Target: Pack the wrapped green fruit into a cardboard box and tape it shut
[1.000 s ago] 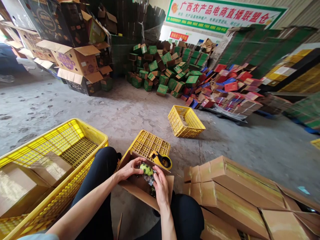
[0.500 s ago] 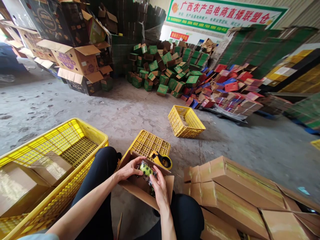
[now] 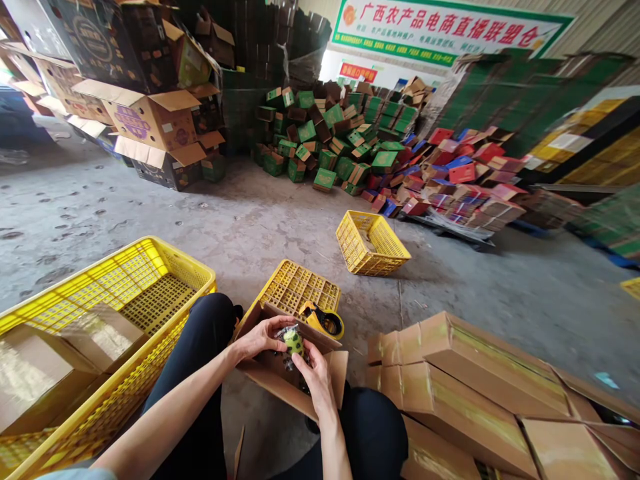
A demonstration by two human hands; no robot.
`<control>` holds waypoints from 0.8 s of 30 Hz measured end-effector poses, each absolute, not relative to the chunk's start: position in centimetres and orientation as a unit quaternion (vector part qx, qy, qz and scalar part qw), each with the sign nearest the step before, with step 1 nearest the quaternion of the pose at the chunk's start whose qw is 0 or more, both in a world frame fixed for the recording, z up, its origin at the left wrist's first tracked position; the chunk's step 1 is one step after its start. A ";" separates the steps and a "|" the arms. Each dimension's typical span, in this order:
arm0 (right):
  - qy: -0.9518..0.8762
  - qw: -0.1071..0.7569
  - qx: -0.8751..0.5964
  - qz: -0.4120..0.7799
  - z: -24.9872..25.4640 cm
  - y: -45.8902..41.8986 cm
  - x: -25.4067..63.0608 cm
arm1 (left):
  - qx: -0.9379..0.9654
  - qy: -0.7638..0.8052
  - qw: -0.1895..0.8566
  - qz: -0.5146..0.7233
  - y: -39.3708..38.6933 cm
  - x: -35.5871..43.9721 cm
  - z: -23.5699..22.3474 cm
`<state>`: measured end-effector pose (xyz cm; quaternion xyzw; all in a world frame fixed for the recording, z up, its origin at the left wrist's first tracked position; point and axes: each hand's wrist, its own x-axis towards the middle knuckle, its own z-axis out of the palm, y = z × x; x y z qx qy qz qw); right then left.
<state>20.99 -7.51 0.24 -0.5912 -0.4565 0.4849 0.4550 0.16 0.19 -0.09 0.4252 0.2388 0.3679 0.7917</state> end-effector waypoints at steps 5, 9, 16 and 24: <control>-0.453 0.440 -0.587 0.506 -0.1 -7.7 20.9 | 0.406 0.230 0.816 0.343 0.2 0.1 0.0; -0.449 0.444 -0.593 0.498 -0.5 -7.8 20.8 | 0.407 0.235 0.814 0.342 0.3 0.1 -0.6; -0.470 0.445 -0.583 0.491 -0.2 -8.0 20.3 | 0.416 0.257 0.795 0.359 0.5 0.1 -1.3; -0.498 0.437 -0.605 0.441 1.2 -8.0 20.4 | 0.395 0.254 0.801 0.370 0.3 0.3 -0.8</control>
